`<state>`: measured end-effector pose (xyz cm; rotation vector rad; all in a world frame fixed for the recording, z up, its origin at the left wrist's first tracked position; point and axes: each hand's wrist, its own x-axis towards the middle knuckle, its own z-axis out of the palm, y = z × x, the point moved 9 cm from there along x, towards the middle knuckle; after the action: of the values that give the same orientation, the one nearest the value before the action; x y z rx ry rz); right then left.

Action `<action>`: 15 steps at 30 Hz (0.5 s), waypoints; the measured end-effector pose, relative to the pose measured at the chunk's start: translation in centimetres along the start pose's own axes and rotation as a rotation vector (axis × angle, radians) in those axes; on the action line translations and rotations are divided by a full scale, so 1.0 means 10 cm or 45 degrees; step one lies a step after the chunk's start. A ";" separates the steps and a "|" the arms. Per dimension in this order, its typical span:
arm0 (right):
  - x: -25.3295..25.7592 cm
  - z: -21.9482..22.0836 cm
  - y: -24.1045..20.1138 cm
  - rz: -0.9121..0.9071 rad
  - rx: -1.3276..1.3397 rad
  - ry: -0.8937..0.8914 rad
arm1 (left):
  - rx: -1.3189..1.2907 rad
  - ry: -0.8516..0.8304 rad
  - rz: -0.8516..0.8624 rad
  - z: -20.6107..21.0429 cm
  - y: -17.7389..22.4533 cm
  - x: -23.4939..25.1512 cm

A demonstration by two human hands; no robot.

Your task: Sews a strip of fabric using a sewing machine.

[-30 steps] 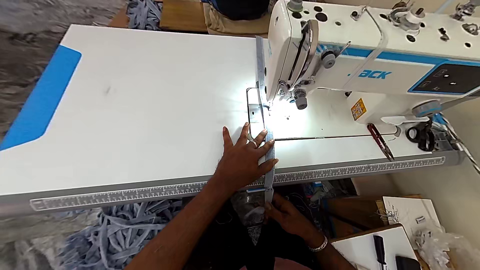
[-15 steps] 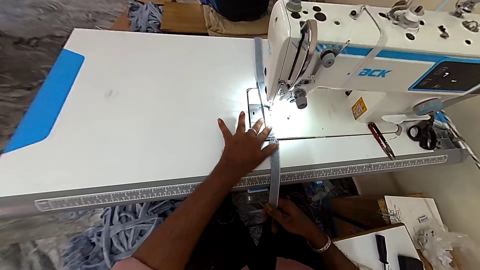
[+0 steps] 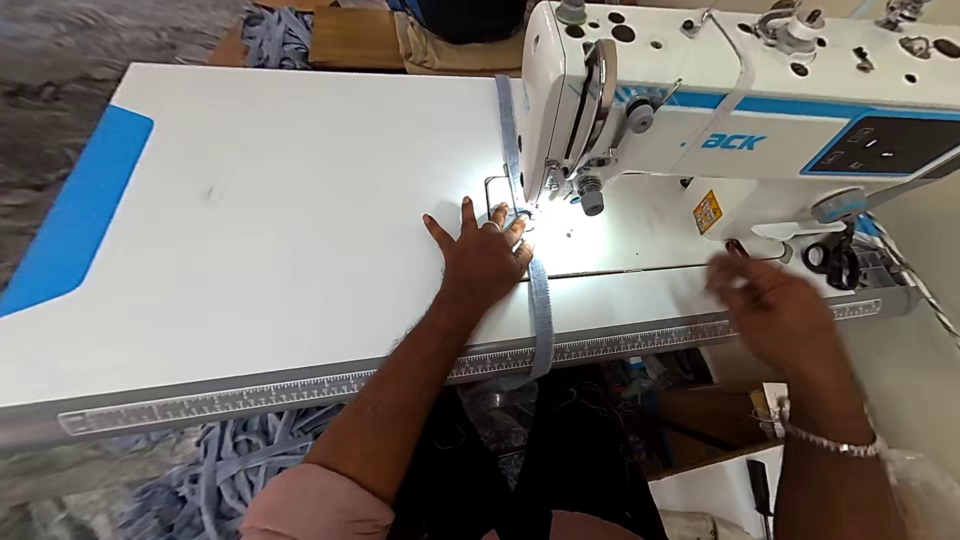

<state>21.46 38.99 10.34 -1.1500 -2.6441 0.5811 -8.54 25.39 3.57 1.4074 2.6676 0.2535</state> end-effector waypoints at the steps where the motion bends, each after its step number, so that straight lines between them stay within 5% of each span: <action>1: 0.14 -0.14 0.13 0.068 -0.176 0.112 | -0.004 0.002 -0.007 0.00 -0.01 0.01; 5: 0.53 -0.01 0.49 0.162 -0.518 -0.112 | -0.002 0.026 -0.017 -0.04 0.01 0.06; 10: 0.08 -0.31 -0.03 0.016 -0.077 0.092 | 0.005 0.023 -0.053 -0.04 -0.03 0.09; 15: -0.83 1.62 -0.79 -0.228 0.523 -1.046 | 0.013 0.064 -0.057 -0.03 -0.05 0.16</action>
<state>16.52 23.58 -1.10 -0.6100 -2.9448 1.7615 -9.85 26.42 3.70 1.3601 2.7410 0.2758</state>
